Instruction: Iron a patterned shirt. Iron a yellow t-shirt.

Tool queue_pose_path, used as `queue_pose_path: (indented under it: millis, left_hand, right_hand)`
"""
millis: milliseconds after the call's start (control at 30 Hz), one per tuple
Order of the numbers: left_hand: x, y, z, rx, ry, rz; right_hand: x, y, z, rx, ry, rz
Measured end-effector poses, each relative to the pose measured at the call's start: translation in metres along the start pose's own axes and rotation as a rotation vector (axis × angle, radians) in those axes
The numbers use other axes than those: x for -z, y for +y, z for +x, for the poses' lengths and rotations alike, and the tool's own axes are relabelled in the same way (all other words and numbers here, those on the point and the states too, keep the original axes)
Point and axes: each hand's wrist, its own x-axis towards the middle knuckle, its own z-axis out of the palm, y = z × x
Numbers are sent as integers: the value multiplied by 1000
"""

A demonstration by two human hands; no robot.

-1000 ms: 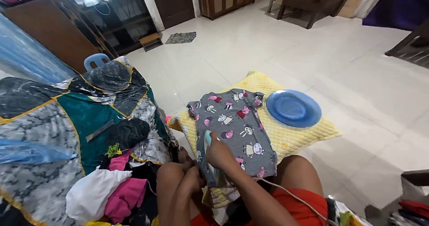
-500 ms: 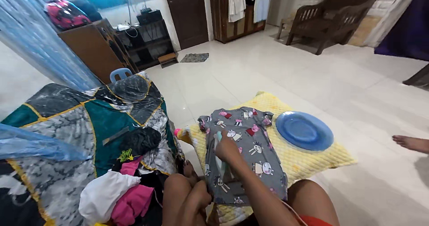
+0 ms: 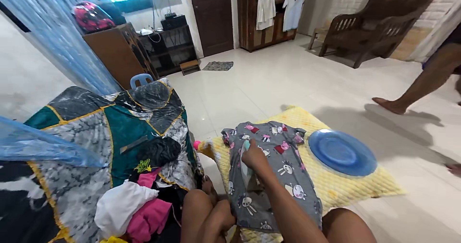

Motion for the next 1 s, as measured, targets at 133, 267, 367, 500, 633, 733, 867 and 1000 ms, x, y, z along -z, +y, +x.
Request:
queue_pose_path:
  millis: [133, 267, 367, 500, 633, 733, 867, 1000]
  left_hand:
    - [5, -8, -11, -4, 177, 29]
    - [3, -1, -10, 4, 161, 84]
    - [4, 12, -5, -97, -70, 83]
    - [11, 21, -19, -81, -67, 95]
    - [2, 6, 6, -56, -46, 140]
    - [5, 9, 7, -54, -49, 162]
    - [20, 28, -18, -116, -104, 202]
    - [7, 9, 0, -112, -48, 140]
  right_hand:
    - [17, -25, 62, 55, -3, -9]
    - [23, -24, 99, 99, -21, 4]
    - [24, -14, 85, 88, -32, -35]
    - [19, 13, 23, 11, -57, -80]
    - [16, 43, -44, -55, -111, -112]
    - [21, 52, -47, -34, -137, -111]
    - [36, 37, 4, -19, -56, -54]
    - [52, 13, 81, 2, 18, -50]
